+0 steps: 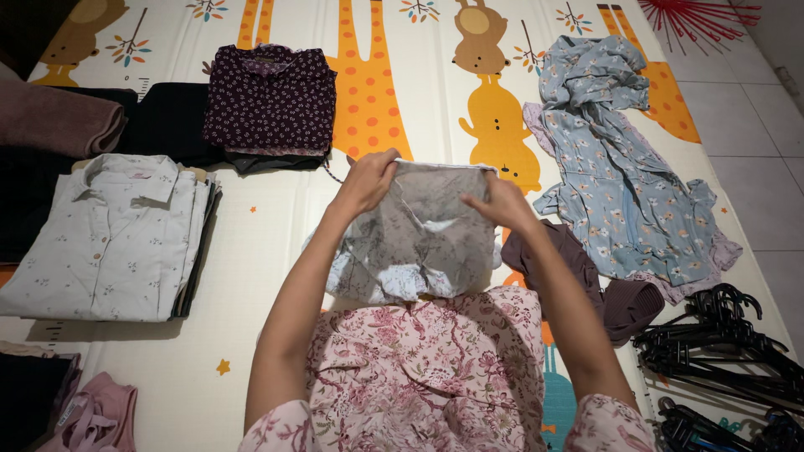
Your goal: The person folds a dark patterned dress on a floor mat, smoothing and aligning the fabric before stacking it. Then the person picks up a light patterned dress, turns it inside out, and begins folding it.
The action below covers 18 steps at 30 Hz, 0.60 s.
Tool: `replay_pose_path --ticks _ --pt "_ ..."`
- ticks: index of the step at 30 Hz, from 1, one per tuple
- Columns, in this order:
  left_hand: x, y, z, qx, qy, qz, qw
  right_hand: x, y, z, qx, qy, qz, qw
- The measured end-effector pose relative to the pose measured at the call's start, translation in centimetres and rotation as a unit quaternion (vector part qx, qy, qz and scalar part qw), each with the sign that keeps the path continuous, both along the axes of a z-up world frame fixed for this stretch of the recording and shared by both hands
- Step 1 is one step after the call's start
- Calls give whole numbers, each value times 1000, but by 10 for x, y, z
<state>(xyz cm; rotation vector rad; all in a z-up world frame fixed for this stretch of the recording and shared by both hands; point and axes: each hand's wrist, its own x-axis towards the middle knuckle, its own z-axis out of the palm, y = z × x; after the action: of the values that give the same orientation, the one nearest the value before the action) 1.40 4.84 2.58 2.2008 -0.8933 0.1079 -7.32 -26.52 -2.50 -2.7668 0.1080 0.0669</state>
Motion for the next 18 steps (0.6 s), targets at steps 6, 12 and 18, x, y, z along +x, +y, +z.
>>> replay_pose_path --ticks 6,12,18 --pt "3 16 13 73 28 -49 996 -24 -4 63 -119 29 98 988" --pt "17 23 -5 154 -136 -60 977 -27 -3 52 -276 -82 69 955" --pt "21 37 -6 -11 114 -48 992 -23 -12 39 100 -149 87 980"
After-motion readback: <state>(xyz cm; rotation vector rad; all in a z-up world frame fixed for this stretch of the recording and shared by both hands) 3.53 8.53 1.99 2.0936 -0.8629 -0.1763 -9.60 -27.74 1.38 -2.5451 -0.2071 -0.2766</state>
